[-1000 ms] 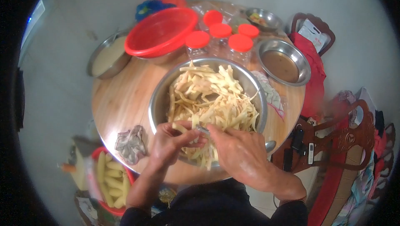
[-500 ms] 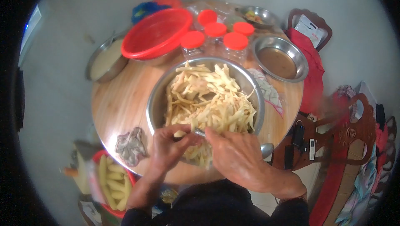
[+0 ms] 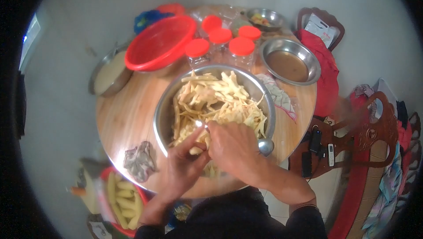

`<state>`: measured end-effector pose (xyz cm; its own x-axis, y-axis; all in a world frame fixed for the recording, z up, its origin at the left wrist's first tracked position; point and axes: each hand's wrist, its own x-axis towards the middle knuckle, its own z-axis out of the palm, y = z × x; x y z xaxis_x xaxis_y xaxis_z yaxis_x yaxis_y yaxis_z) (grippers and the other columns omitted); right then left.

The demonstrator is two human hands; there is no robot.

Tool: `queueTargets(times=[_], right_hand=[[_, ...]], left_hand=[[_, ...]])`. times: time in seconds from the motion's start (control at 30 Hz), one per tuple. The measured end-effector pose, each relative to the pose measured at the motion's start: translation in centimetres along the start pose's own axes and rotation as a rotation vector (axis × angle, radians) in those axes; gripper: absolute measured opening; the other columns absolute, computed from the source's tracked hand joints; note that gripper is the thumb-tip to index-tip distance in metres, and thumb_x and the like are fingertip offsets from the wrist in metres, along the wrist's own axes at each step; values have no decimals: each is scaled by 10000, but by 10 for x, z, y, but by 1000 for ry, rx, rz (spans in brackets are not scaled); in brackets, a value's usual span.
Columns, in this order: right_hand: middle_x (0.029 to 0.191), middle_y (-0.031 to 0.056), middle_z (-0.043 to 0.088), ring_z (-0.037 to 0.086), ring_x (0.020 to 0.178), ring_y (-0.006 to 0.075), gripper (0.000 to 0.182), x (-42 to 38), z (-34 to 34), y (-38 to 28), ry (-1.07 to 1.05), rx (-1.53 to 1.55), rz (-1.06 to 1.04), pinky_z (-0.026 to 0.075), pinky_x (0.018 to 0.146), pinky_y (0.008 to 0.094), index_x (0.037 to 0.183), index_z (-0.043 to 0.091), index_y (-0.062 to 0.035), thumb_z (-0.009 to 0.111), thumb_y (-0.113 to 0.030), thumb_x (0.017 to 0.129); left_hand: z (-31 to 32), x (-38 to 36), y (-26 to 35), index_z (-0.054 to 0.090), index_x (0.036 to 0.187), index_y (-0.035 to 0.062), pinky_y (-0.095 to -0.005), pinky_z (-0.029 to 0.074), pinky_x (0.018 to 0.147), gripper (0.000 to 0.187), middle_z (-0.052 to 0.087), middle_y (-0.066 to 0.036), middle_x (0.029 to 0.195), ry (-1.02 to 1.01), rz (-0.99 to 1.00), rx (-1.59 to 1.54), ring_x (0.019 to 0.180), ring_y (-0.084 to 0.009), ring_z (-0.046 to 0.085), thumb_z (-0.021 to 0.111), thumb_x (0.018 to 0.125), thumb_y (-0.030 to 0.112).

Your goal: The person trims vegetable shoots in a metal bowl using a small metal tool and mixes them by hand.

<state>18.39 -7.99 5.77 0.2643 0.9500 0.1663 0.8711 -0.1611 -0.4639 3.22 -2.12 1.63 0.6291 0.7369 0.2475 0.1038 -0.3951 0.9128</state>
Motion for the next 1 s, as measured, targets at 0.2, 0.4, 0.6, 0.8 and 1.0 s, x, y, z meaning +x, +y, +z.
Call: queueTargets(times=[0.2,0.4,0.6,0.8,1.0], right_hand=[[660,208,526,553,570,279,197,11,-34,13,-62,375,-1,434,584,423,947,641,18,624,-174,991],[650,-2,539,422,656,41,249,10,-24,22,-305,581,51,390,559,293,872,668,52,718,-171,970],[597,8,436,391,602,65,350,3,-22,32,-190,723,107,353,512,313,772,616,46,702,-234,963],[587,76,486,403,550,178,383,-1,-20,51,-262,511,108,371,530,371,772,622,42,687,-273,979],[721,228,625,598,696,439,304,-6,-38,39,-162,283,98,452,654,489,1027,617,26,613,-278,1014]], left_hand=[[-11,2,-13,645,1236,-38,-266,634,746,310,706,-68,960,0,-287,-551,847,-164,745,722,936,-18],[-14,3,-10,652,1147,-45,-348,660,849,189,719,-123,1032,-110,-334,-722,972,-250,748,685,966,-2],[-28,3,-14,696,1110,-45,-374,669,806,151,736,-149,1051,62,-372,-753,923,-242,749,672,986,39],[-54,7,12,706,1125,-34,-342,650,733,223,749,-178,976,-101,-472,20,853,-236,761,718,906,-1],[-64,6,-12,652,1267,-44,-313,596,683,365,729,-144,904,-177,-144,199,823,-199,755,719,911,3]])
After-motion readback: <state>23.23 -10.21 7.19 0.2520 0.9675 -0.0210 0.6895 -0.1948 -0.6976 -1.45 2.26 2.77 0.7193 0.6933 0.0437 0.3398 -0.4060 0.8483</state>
